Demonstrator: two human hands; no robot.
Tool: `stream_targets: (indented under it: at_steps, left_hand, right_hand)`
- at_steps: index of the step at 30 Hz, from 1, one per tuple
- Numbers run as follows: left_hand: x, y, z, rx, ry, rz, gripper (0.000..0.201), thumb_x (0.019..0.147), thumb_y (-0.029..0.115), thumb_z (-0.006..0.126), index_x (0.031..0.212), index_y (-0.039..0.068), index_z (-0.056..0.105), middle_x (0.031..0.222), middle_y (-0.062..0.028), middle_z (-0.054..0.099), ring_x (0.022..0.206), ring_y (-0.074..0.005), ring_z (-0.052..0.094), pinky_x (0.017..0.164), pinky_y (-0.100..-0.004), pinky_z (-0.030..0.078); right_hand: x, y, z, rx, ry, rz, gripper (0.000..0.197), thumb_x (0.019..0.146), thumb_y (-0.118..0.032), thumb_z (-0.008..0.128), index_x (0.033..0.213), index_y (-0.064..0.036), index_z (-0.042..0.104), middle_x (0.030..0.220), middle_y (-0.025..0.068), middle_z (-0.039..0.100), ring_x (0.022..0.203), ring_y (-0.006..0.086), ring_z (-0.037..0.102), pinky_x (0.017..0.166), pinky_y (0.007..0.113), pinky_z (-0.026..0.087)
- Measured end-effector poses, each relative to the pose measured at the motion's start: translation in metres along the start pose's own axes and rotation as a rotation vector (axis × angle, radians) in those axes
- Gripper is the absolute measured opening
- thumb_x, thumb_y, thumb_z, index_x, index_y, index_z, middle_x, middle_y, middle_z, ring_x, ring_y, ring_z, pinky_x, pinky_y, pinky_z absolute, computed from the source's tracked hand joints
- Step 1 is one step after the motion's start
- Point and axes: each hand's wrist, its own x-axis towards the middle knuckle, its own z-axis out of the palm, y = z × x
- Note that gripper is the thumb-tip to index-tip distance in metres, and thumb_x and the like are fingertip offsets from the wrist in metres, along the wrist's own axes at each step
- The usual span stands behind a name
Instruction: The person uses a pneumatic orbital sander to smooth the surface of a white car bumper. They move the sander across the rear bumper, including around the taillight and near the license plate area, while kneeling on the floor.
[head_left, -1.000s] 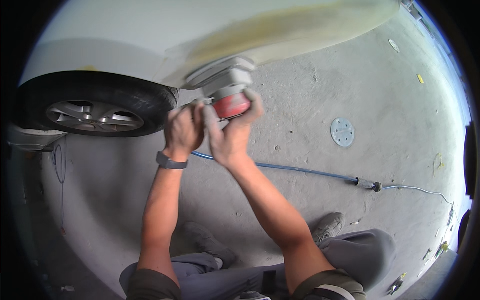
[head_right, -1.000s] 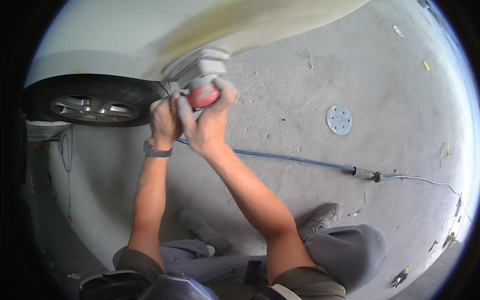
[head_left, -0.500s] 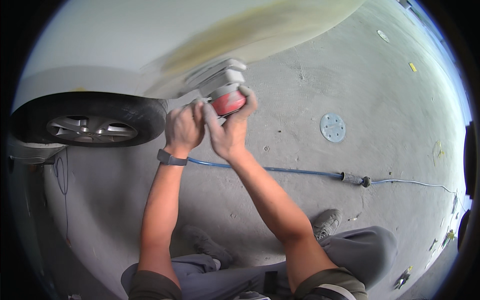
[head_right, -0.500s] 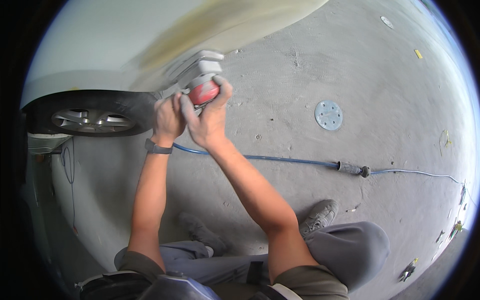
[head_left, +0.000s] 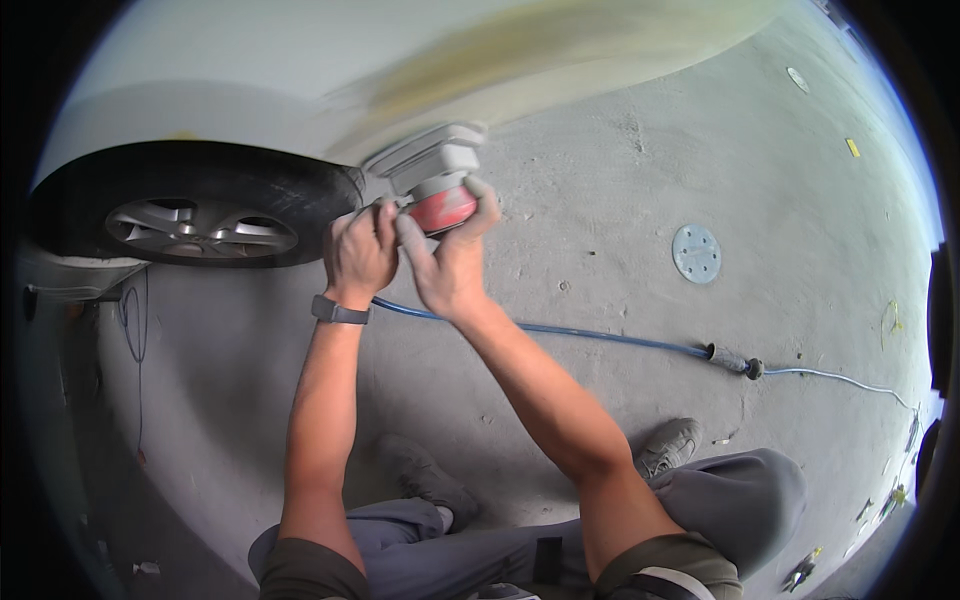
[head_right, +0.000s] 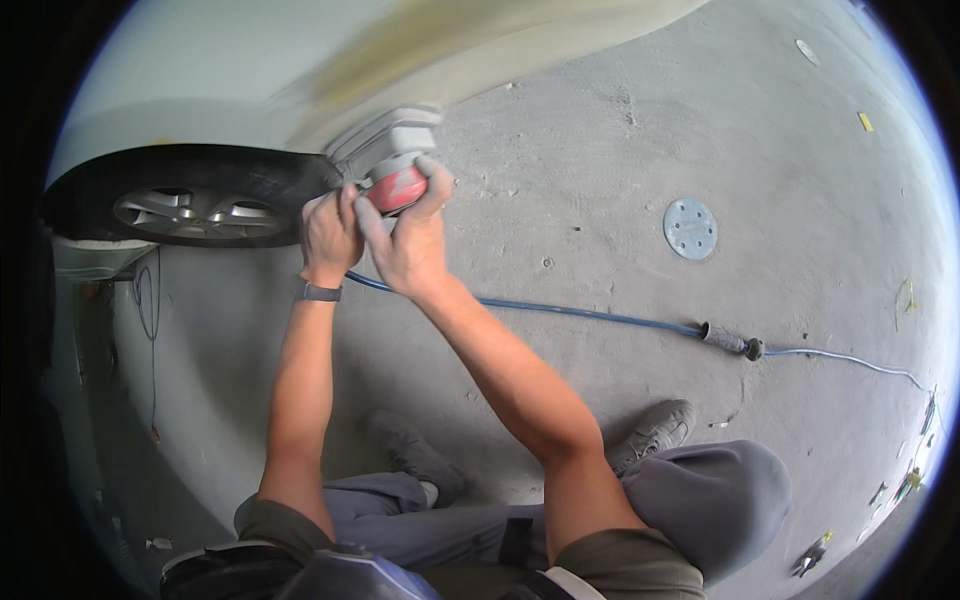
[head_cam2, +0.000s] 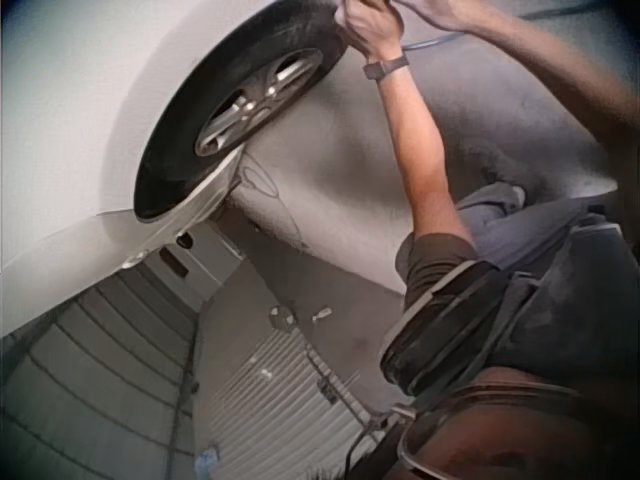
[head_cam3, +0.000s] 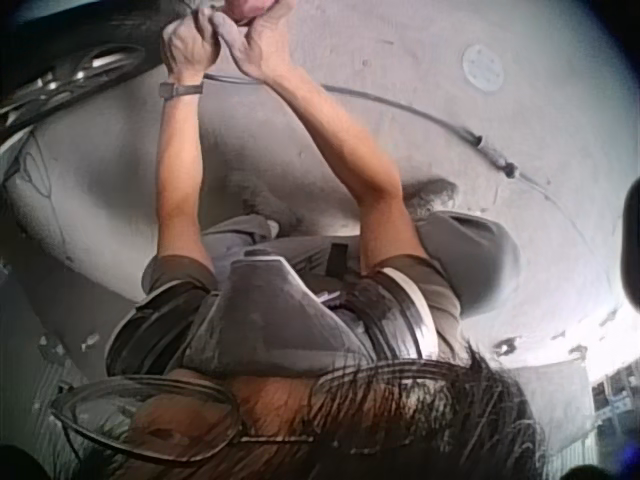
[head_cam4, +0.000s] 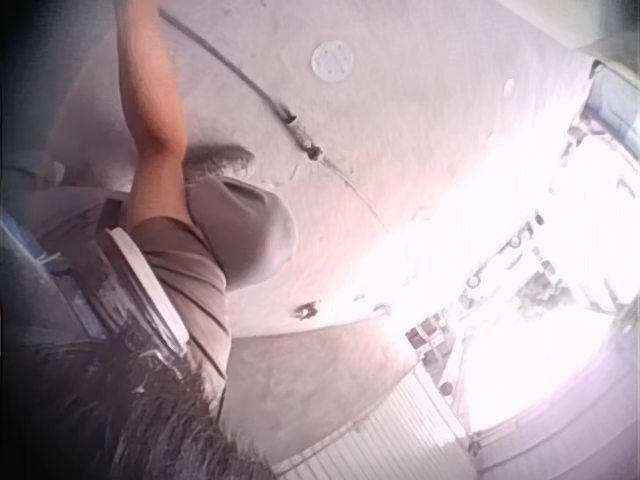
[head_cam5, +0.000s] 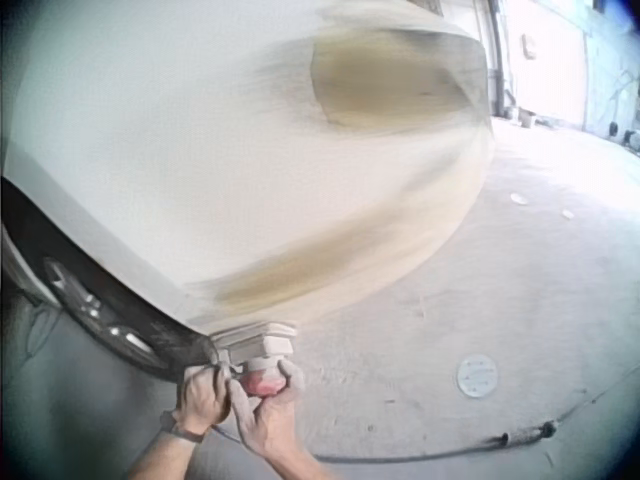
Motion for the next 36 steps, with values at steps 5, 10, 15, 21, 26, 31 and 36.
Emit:
stream_targets:
  at_steps: [5,10,15,21,26,31,36]
  left_hand:
    - [-0.025,-0.042,-0.029,-0.031,-0.044,-0.071,0.041,0.11,0.024,0.047,0.079,0.001,0.062,0.077,-0.0258,0.065,0.075,-0.0505,0.063,0.065,-0.0573,0.046]
    - [0.001,-0.004,0.006,-0.032,-0.021,0.008,0.037,0.109,0.023,0.05,0.08,0.004,0.064,0.075,-0.0243,0.066,0.072,-0.0499,0.063,0.062,-0.0573,0.047]
    - [0.048,0.074,0.055,-0.015,0.016,0.009,0.042,0.108,0.032,0.055,0.078,0.007,0.072,0.066,-0.0244,0.067,0.062,-0.0486,0.067,0.058,-0.0572,0.053]
    - [0.06,0.095,0.066,-0.075,-0.006,0.022,0.044,0.108,0.038,0.057,0.077,0.008,0.069,0.065,-0.0226,0.066,0.063,-0.0475,0.067,0.055,-0.055,0.053]
    - [0.018,0.03,0.033,-0.002,-0.035,-0.048,0.044,0.112,0.033,0.047,0.087,0.005,0.07,0.077,-0.0249,0.068,0.074,-0.05,0.066,0.062,-0.0583,0.048]
    - [-0.02,-0.036,-0.02,0.044,-0.031,-0.083,0.044,0.11,0.027,0.049,0.078,0.001,0.066,0.076,-0.0262,0.067,0.075,-0.0504,0.064,0.065,-0.0586,0.047]
    - [-0.019,-0.032,-0.012,0.034,-0.017,-0.042,0.042,0.11,0.024,0.048,0.078,0.001,0.064,0.076,-0.026,0.066,0.074,-0.0507,0.064,0.065,-0.0572,0.047]
  right_hand:
    - [-0.025,0.0,0.041,-0.132,-0.063,-0.097,0.092,0.09,-0.011,0.081,0.152,-0.0017,0.014,0.137,0.0329,0.039,0.123,0.0509,0.053,0.103,0.053,0.047]
    - [0.002,0.008,0.0,-0.084,0.023,-0.052,0.085,0.096,-0.006,0.075,0.152,-0.0063,0.012,0.13,0.0277,0.05,0.11,0.0315,0.061,0.096,0.046,0.053]
    - [0.05,0.01,-0.076,0.081,0.154,0.074,0.083,0.095,-0.015,0.079,0.151,-0.0062,0.018,0.13,0.025,0.05,0.112,0.0288,0.06,0.091,0.042,0.055]
    - [0.065,0.007,-0.101,0.122,0.193,0.077,0.077,0.099,-0.013,0.074,0.149,-0.0078,0.016,0.126,0.021,0.054,0.103,0.0234,0.062,0.085,0.038,0.057]
    - [0.021,0.015,-0.033,0.111,0.094,0.068,0.083,0.096,-0.011,0.078,0.149,-0.008,0.015,0.126,0.0251,0.054,0.106,0.0302,0.064,0.086,0.043,0.057]
    - [-0.026,0.015,0.04,0.0,-0.059,0.002,0.091,0.093,-0.017,0.081,0.152,0.0001,0.013,0.137,0.0335,0.04,0.114,0.05,0.06,0.1,0.052,0.05]
    - [-0.022,0.013,0.034,0.142,-0.071,0.131,0.086,0.095,-0.012,0.077,0.151,-0.001,0.014,0.133,0.0308,0.048,0.112,0.0449,0.063,0.097,0.049,0.051]
